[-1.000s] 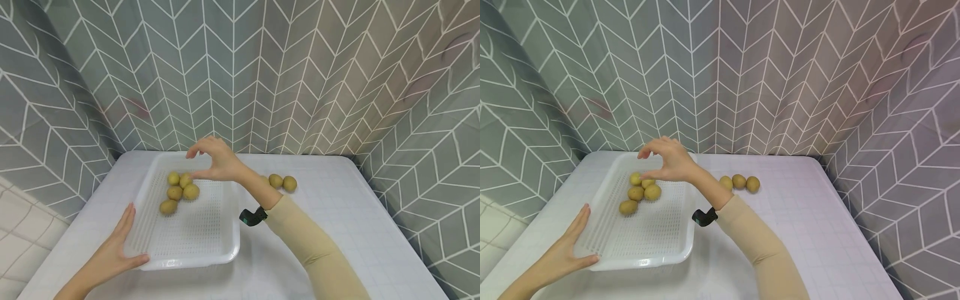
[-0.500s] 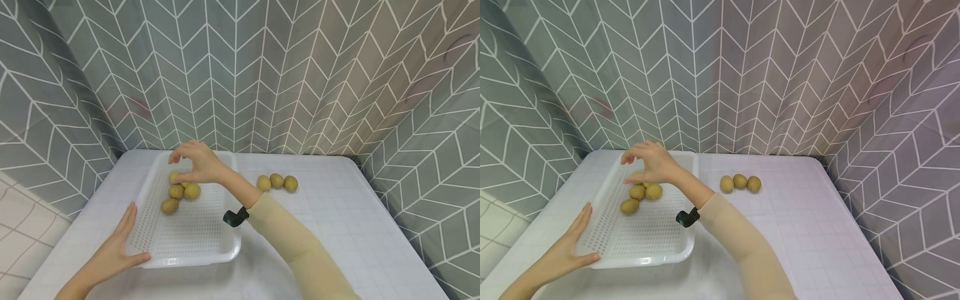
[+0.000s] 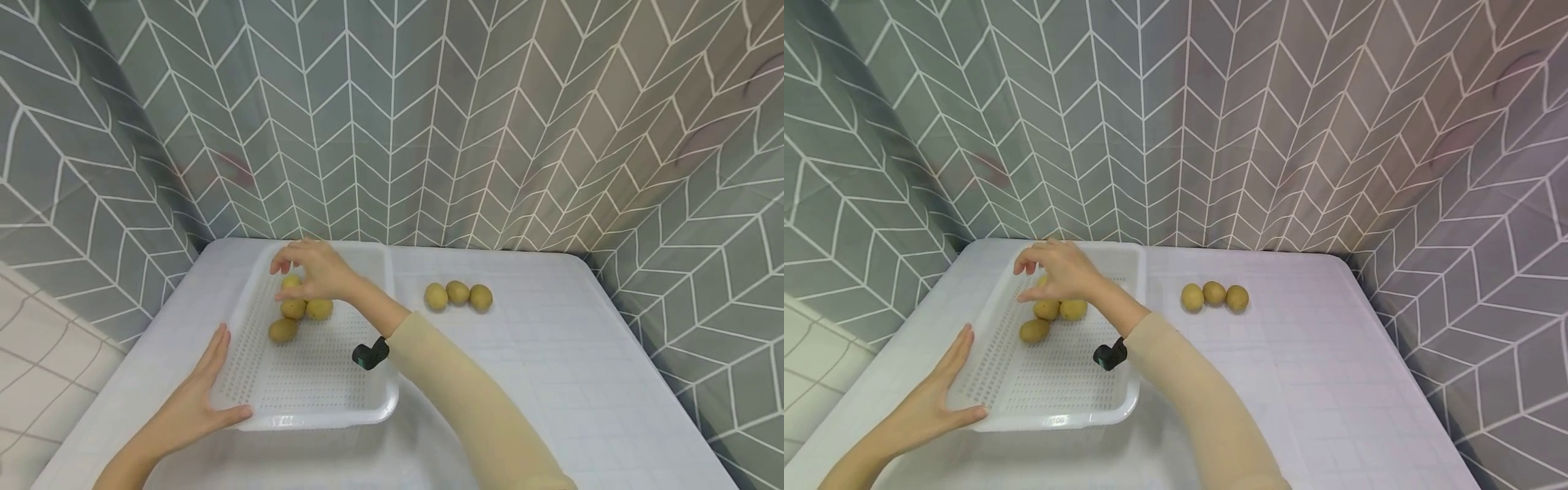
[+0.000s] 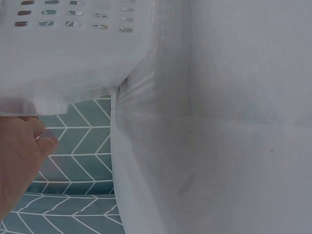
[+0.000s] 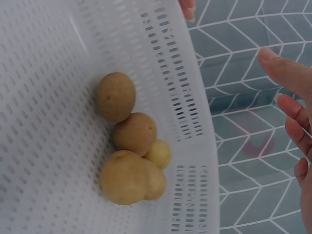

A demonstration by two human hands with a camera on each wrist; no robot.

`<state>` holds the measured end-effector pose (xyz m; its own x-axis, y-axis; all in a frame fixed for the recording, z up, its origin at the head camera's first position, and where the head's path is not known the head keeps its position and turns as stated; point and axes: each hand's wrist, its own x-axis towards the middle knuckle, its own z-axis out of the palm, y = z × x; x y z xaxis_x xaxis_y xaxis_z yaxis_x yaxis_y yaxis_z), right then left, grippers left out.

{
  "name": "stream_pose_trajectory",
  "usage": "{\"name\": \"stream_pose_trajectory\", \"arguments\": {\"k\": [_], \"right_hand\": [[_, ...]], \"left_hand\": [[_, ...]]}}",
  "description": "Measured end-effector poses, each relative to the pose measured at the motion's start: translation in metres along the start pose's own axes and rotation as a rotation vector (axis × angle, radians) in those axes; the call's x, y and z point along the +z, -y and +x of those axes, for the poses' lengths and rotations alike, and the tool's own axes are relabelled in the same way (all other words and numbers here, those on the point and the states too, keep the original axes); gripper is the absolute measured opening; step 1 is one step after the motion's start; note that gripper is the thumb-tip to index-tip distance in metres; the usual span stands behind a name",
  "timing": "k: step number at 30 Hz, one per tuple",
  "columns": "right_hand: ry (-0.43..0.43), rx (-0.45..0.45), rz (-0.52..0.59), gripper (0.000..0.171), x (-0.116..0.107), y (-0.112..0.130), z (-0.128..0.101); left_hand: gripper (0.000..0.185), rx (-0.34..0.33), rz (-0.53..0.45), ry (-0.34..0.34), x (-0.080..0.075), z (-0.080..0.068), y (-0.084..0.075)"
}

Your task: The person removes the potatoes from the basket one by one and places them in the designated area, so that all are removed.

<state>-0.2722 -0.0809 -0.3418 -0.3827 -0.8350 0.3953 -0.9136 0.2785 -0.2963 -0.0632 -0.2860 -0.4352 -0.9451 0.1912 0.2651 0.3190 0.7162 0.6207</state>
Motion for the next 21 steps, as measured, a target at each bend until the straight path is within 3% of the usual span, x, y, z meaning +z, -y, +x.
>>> {"name": "stream_pose_trajectory", "arguments": {"k": [9,21], "right_hand": [[0.116,0.059,0.006,0.036,0.024,-0.001,0.002],[0.281,0.088,-0.096,0.043,0.047,0.003,0.002]], "left_hand": [[0.124,0.006,-0.002,0.000,0.000,0.001,-0.001],[0.125,-0.044,-0.039,0.030,-0.002,0.002,-0.003]]}}
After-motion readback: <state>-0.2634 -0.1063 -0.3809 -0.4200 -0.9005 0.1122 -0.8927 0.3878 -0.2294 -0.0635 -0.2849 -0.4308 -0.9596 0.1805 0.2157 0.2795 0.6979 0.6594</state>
